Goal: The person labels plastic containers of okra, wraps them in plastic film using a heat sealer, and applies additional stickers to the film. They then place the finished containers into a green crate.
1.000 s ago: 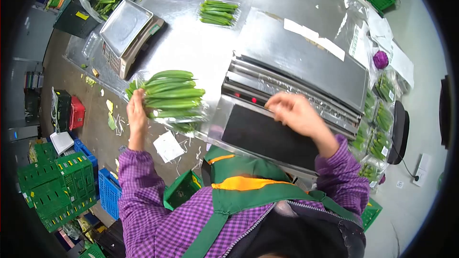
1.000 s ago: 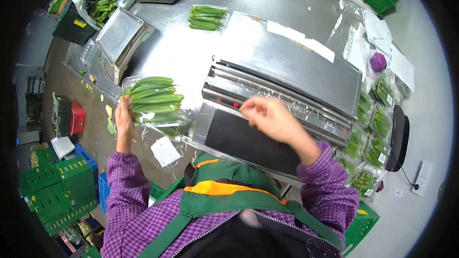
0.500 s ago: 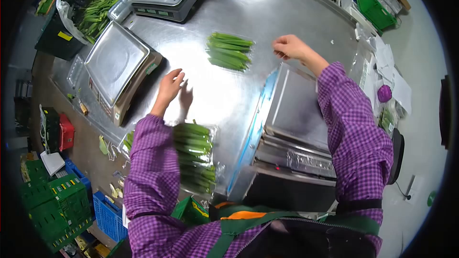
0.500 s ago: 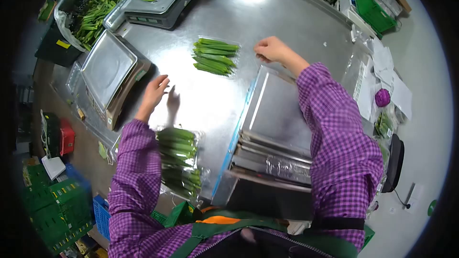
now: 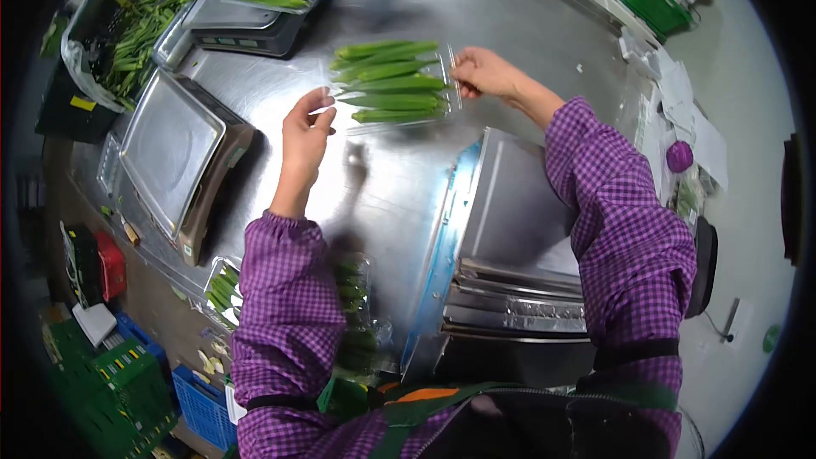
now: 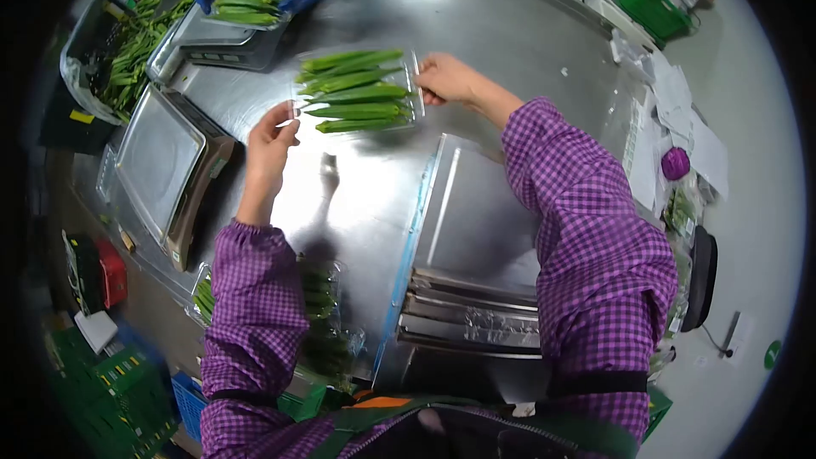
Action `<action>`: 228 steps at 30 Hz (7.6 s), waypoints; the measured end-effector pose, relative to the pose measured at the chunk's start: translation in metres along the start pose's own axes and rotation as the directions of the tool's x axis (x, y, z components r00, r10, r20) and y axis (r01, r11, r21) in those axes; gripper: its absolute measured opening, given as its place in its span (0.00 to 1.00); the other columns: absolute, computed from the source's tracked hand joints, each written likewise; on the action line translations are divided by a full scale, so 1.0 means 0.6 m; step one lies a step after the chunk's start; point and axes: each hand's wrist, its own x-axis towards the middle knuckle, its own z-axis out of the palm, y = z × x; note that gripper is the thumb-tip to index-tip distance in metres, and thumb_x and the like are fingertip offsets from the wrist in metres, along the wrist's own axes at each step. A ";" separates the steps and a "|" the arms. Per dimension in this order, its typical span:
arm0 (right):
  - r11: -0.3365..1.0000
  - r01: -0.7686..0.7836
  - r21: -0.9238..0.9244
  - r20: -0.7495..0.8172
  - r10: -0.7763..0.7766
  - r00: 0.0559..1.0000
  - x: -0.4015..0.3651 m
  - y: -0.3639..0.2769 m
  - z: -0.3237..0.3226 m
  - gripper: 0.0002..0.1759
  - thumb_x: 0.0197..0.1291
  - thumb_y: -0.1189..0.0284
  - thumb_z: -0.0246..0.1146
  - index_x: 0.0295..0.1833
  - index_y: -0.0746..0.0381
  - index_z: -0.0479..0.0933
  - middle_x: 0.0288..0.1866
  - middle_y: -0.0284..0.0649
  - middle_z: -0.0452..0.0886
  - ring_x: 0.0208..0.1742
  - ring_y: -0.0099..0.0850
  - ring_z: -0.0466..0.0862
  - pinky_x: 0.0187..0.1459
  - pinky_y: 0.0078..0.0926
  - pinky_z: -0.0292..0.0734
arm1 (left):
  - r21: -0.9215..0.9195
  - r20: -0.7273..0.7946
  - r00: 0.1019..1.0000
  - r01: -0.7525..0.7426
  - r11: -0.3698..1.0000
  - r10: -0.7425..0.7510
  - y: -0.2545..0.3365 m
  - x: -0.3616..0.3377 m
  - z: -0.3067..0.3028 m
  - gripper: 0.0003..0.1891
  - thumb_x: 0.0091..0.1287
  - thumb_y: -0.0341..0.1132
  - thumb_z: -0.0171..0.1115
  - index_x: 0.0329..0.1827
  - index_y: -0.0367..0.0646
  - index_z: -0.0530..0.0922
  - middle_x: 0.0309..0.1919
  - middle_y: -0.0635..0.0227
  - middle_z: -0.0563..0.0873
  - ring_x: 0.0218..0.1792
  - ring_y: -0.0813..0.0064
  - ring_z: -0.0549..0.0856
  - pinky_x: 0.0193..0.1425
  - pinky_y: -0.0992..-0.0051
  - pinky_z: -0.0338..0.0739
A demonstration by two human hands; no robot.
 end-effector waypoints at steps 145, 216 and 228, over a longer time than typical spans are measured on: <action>0.986 0.158 0.053 -0.911 -0.017 0.411 -1.026 0.491 0.264 0.25 0.60 0.77 0.57 0.63 0.64 0.65 0.61 0.44 0.69 0.58 0.35 0.72 0.55 0.29 0.69 | 0.054 -0.416 0.909 -0.001 0.999 0.023 -0.023 -0.836 0.080 0.12 0.67 0.30 0.58 0.51 0.38 0.77 0.45 0.67 0.82 0.46 0.82 0.80 0.48 0.81 0.75; 0.542 0.469 0.697 -0.546 -0.022 0.837 -1.185 0.452 0.513 0.10 0.59 0.77 0.63 0.47 0.65 0.75 0.40 0.32 0.80 0.39 0.18 0.76 0.44 0.18 0.73 | -0.162 0.745 0.655 0.359 0.919 -0.125 0.016 -1.130 0.282 0.12 0.68 0.34 0.59 0.49 0.37 0.79 0.42 0.74 0.82 0.42 0.86 0.77 0.48 0.80 0.71; 0.994 0.098 0.038 0.106 -0.102 0.989 -1.066 0.525 0.634 0.21 0.54 0.66 0.66 0.49 0.69 0.75 0.43 0.47 0.82 0.45 0.36 0.81 0.48 0.31 0.74 | -0.637 -0.046 0.970 -0.213 0.741 0.239 0.181 -1.019 -0.146 0.12 0.71 0.34 0.52 0.53 0.40 0.74 0.48 0.65 0.82 0.46 0.74 0.82 0.51 0.70 0.77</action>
